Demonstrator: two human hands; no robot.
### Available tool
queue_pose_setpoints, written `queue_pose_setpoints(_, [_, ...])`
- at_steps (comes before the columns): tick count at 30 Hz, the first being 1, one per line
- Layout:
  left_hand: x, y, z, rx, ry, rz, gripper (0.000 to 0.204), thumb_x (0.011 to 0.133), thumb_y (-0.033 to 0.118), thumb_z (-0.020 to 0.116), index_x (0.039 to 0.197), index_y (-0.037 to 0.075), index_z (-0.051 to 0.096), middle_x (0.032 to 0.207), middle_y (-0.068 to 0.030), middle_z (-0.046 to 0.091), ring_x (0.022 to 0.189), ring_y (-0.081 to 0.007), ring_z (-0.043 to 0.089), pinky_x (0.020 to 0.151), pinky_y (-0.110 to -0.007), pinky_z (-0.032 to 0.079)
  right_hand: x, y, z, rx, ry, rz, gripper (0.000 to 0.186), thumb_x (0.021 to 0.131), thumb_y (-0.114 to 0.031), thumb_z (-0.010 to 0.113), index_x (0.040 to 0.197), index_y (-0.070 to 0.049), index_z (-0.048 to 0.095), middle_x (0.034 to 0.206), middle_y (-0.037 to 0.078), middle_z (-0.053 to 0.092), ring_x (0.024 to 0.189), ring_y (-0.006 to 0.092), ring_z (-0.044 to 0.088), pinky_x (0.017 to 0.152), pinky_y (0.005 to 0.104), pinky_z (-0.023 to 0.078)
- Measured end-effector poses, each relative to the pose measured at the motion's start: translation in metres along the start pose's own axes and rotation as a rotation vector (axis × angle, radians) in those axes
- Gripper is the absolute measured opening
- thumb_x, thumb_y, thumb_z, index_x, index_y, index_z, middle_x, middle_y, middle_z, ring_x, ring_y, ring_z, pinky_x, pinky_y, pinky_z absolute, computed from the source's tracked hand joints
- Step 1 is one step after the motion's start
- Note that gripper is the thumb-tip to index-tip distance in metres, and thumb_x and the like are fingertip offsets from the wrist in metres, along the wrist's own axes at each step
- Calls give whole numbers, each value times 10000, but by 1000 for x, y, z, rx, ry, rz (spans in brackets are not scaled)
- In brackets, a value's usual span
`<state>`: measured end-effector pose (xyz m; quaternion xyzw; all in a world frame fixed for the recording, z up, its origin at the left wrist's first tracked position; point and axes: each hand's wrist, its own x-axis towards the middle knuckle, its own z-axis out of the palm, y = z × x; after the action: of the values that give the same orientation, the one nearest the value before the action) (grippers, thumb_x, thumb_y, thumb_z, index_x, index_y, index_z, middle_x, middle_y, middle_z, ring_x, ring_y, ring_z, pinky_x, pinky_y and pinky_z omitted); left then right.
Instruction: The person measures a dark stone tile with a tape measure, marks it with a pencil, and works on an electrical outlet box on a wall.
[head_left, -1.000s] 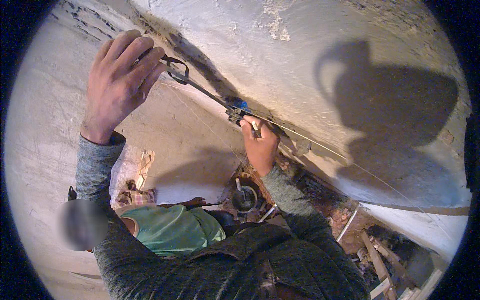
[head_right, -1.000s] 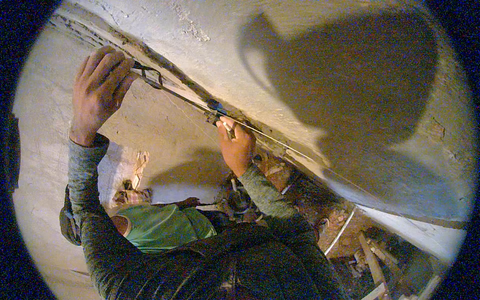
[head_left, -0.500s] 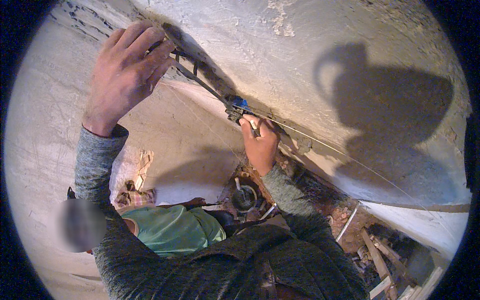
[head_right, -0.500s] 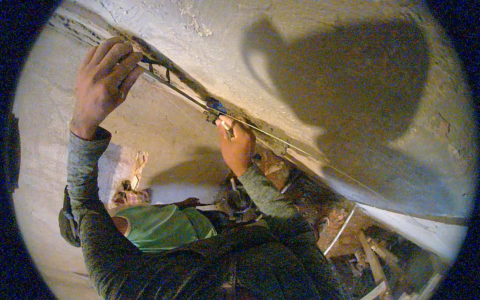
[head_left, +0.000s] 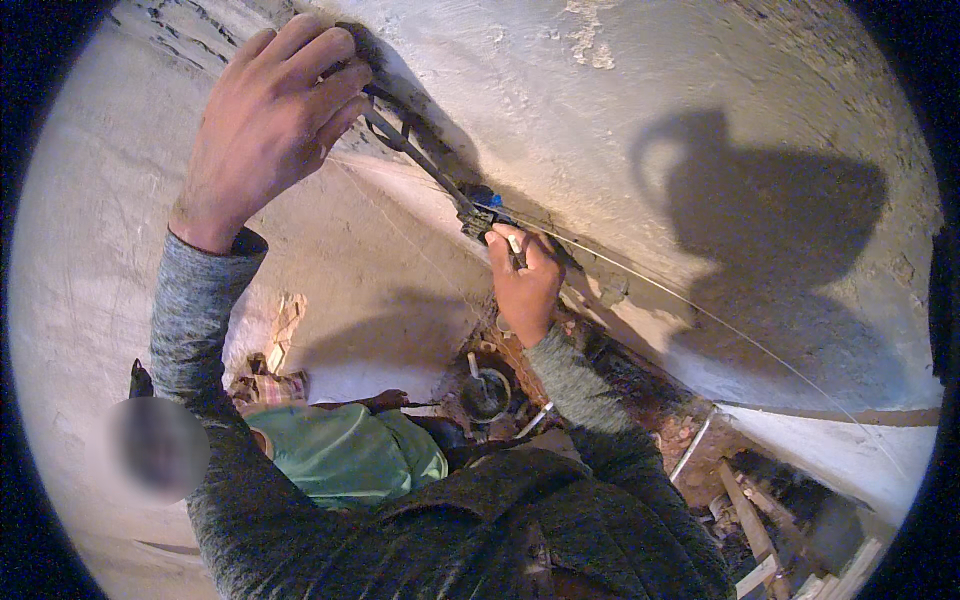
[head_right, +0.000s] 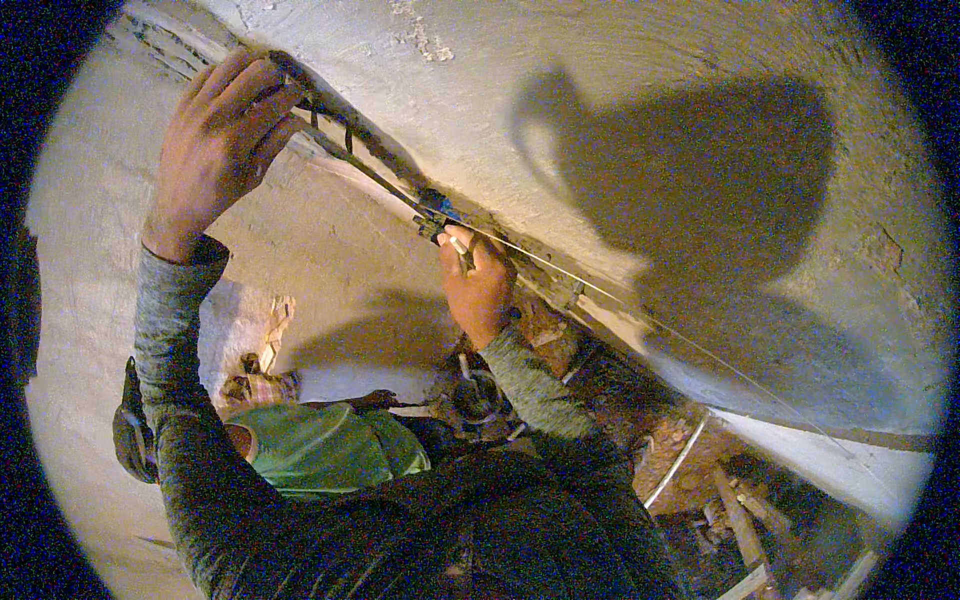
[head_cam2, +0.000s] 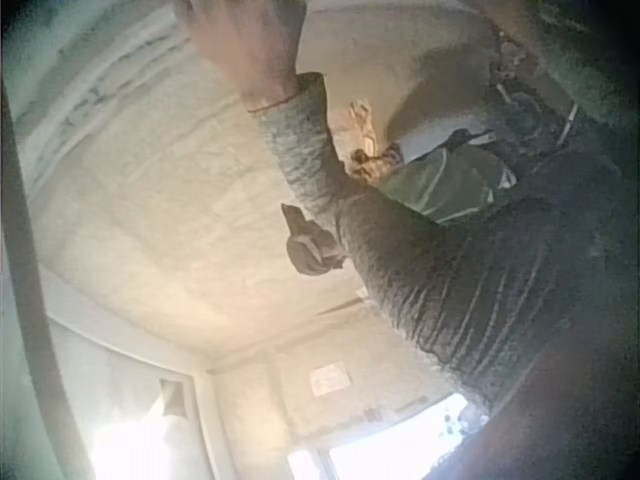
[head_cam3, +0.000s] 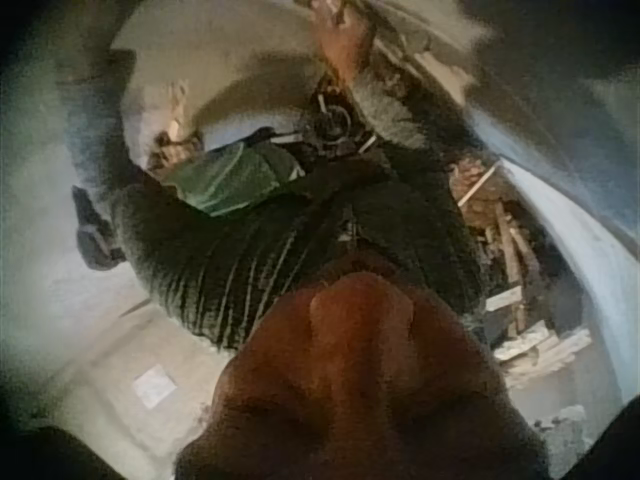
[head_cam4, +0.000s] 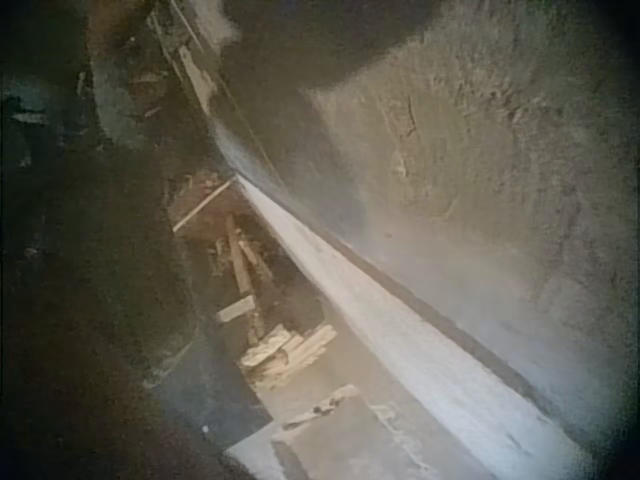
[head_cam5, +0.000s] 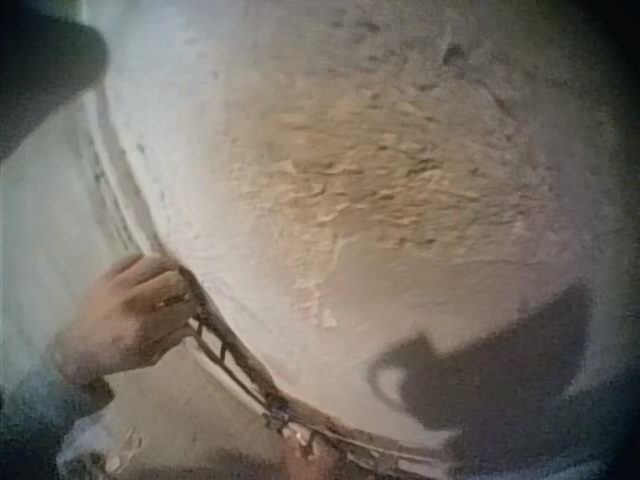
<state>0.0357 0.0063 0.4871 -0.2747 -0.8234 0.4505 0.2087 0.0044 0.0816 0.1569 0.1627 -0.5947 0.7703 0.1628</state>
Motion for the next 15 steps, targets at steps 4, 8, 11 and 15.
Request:
queue_pose_setpoints(4, [5,7,-5,15,-40,-20,321,741,169,753,1047,91,699,1092,-62,636,1090,-281,598,904,-410,510,-2,-3,1,63,-5,34,132,864,-104,715,961,-16,720,919,162,731,846,322,693,764,396,544])
queue_pose_setpoints(8, [12,13,-19,35,-94,-12,188,790,152,723,956,69,698,1022,-78,630,990,-261,600,858,-386,515,-4,-1,5,12,12,-6,147,873,-124,728,955,-2,734,891,145,723,812,269,688,751,362,530])
queue_pose_setpoints(11, [16,19,-24,30,-48,24,89,786,130,666,803,46,691,917,-56,616,906,-205,570,840,-378,504,-2,-3,6,-61,33,13,149,875,-128,724,947,2,734,893,146,724,812,260,688,755,355,529])
queue_pose_setpoints(15, [14,11,-4,30,105,21,100,820,123,653,807,39,705,927,-60,642,916,-205,581,834,-359,505,0,0,7,-89,21,4,173,886,-146,714,970,5,730,904,133,729,819,242,690,762,350,529])
